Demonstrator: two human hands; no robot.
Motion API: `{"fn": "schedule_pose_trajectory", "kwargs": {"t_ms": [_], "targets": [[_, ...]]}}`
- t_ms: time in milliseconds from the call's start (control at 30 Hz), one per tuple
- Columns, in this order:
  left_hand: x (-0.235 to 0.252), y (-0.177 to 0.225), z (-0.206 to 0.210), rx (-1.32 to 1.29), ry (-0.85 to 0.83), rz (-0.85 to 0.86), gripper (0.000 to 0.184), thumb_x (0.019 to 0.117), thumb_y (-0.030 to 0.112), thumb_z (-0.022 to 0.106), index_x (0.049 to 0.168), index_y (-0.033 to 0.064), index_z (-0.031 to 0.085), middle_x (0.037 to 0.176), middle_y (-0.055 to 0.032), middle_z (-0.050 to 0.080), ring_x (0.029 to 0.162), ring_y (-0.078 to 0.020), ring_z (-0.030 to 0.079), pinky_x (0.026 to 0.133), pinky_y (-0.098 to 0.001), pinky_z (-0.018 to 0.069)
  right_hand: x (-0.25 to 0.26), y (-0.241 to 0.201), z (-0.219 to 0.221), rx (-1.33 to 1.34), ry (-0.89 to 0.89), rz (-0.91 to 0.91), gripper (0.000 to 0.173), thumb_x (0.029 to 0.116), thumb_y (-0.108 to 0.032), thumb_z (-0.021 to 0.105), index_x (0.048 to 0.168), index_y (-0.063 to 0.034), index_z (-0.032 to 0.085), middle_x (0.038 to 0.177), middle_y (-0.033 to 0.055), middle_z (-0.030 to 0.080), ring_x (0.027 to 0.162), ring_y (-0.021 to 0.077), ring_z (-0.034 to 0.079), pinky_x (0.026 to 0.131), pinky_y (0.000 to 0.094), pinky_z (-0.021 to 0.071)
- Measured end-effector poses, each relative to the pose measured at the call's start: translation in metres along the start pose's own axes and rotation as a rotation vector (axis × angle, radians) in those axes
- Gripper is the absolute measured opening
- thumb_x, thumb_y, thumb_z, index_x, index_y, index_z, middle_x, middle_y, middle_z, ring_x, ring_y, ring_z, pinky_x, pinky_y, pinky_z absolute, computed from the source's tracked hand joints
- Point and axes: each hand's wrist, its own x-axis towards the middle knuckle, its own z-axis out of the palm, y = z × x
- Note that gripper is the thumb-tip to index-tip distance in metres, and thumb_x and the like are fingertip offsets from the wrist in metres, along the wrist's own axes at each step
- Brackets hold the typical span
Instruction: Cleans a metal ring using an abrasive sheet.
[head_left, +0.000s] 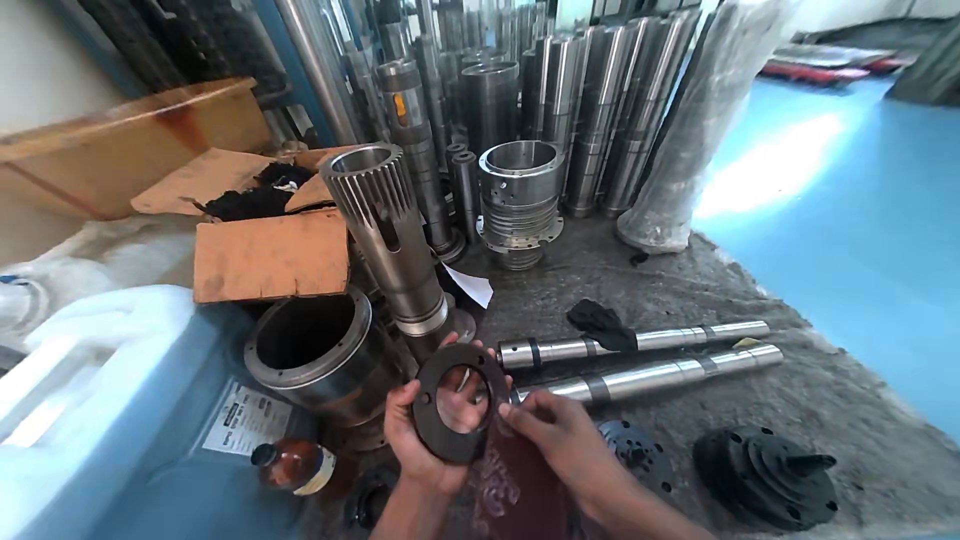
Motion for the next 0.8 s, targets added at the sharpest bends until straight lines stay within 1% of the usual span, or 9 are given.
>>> {"fn": "schedule_pose_trajectory", "kwargs": {"t_ms": [67, 133, 200, 233, 300, 467, 533, 667, 800], "targets": [[-0.004, -0.005, 0.007, 0.004, -0.013, -0.025, 0.070, 0.0773, 0.044, 0.072, 0.137, 0.0083, 0.061, 0.128, -0.0232, 0.065, 0.119, -0.0386, 0.064, 0.097, -0.0537, 0.0540, 0.007, -0.013, -0.012, 0.007, 0.038, -0.004, 0.024, 0.0944, -0.026, 0.074, 0.088, -0.0050, 0.065, 0.080, 0.0072, 0.067, 0.072, 0.0160, 0.067, 0.067, 0.0339, 0.0579], [-0.006, -0.006, 0.011, -0.002, -0.029, -0.031, 0.070, 0.0778, 0.043, 0.073, 0.137, 0.0076, 0.061, 0.128, -0.0235, 0.065, 0.119, -0.0381, 0.064, 0.097, -0.0527, 0.0540, 0.009, -0.018, -0.016, 0.004, 0.025, 0.001, 0.023, 0.0944, -0.026, 0.075, 0.088, -0.0051, 0.065, 0.079, 0.0075, 0.068, 0.072, 0.0155, 0.068, 0.066, 0.0319, 0.0580], [-0.004, -0.002, 0.012, 0.015, -0.017, -0.015, 0.070, 0.0782, 0.044, 0.072, 0.137, 0.0079, 0.061, 0.127, -0.0228, 0.065, 0.118, -0.0383, 0.064, 0.097, -0.0536, 0.0537, 0.004, -0.018, -0.017, -0.072, -0.085, -0.008, 0.024, 0.0927, -0.026, 0.075, 0.099, -0.0051, 0.065, 0.086, 0.0061, 0.068, 0.078, 0.0143, 0.067, 0.072, 0.0314, 0.0568], [-0.003, 0.000, 0.012, 0.025, -0.002, -0.001, 0.069, 0.0795, 0.045, 0.070, 0.137, 0.0085, 0.060, 0.127, -0.0224, 0.065, 0.119, -0.0391, 0.064, 0.098, -0.0553, 0.0533, 0.002, -0.019, -0.018, -0.130, -0.162, 0.001, 0.029, 0.0913, -0.027, 0.076, 0.107, -0.0059, 0.063, 0.090, 0.0053, 0.069, 0.080, 0.0134, 0.068, 0.074, 0.0311, 0.0576], [0.000, 0.005, 0.013, 0.048, 0.037, 0.036, 0.066, 0.0836, 0.048, 0.061, 0.138, 0.0104, 0.058, 0.129, -0.0220, 0.064, 0.121, -0.0399, 0.063, 0.099, -0.0571, 0.0518, -0.001, -0.023, -0.020, -0.249, -0.251, -0.017, 0.040, 0.0893, -0.030, 0.078, 0.118, -0.0086, 0.059, 0.091, 0.0032, 0.069, 0.079, 0.0118, 0.069, 0.074, 0.0304, 0.0581], [0.002, 0.010, 0.016, 0.042, 0.072, 0.088, 0.064, 0.0866, 0.048, 0.056, 0.139, 0.0119, 0.057, 0.131, -0.0214, 0.063, 0.122, -0.0392, 0.061, 0.100, -0.0556, 0.0511, -0.004, -0.023, -0.029, -0.619, -0.172, -0.340, 0.048, 0.0920, -0.043, 0.071, 0.133, -0.0193, 0.060, 0.080, -0.0019, 0.063, 0.071, 0.0101, 0.061, 0.068, 0.0321, 0.0531], [0.002, 0.009, 0.016, 0.070, 0.086, 0.098, 0.064, 0.0879, 0.048, 0.054, 0.141, 0.0122, 0.055, 0.133, -0.0217, 0.062, 0.124, -0.0391, 0.060, 0.102, -0.0551, 0.0502, -0.006, -0.021, -0.029, -0.702, -0.204, -0.382, 0.052, 0.0945, -0.042, 0.068, 0.141, -0.0225, 0.057, 0.080, 0.0005, 0.064, 0.071, 0.0129, 0.062, 0.068, 0.0349, 0.0536], [0.001, 0.008, 0.015, 0.100, 0.083, 0.088, 0.066, 0.0878, 0.049, 0.053, 0.143, 0.0133, 0.054, 0.134, -0.0216, 0.061, 0.124, -0.0378, 0.060, 0.103, -0.0541, 0.0495, -0.010, -0.028, -0.025, -0.883, -0.284, -0.383, 0.056, 0.0991, -0.034, 0.062, 0.153, -0.0249, 0.048, 0.083, 0.0094, 0.066, 0.075, 0.0259, 0.064, 0.074, 0.0479, 0.0542], [0.000, 0.008, 0.015, 0.099, 0.080, 0.080, 0.067, 0.0865, 0.049, 0.057, 0.143, 0.0129, 0.054, 0.131, -0.0209, 0.062, 0.123, -0.0379, 0.061, 0.101, -0.0545, 0.0509, -0.010, -0.034, -0.022, -0.963, -0.325, -0.306, 0.062, 0.1010, -0.033, 0.060, 0.159, -0.0269, 0.038, 0.092, 0.0121, 0.068, 0.084, 0.0298, 0.066, 0.081, 0.0510, 0.0533]]}}
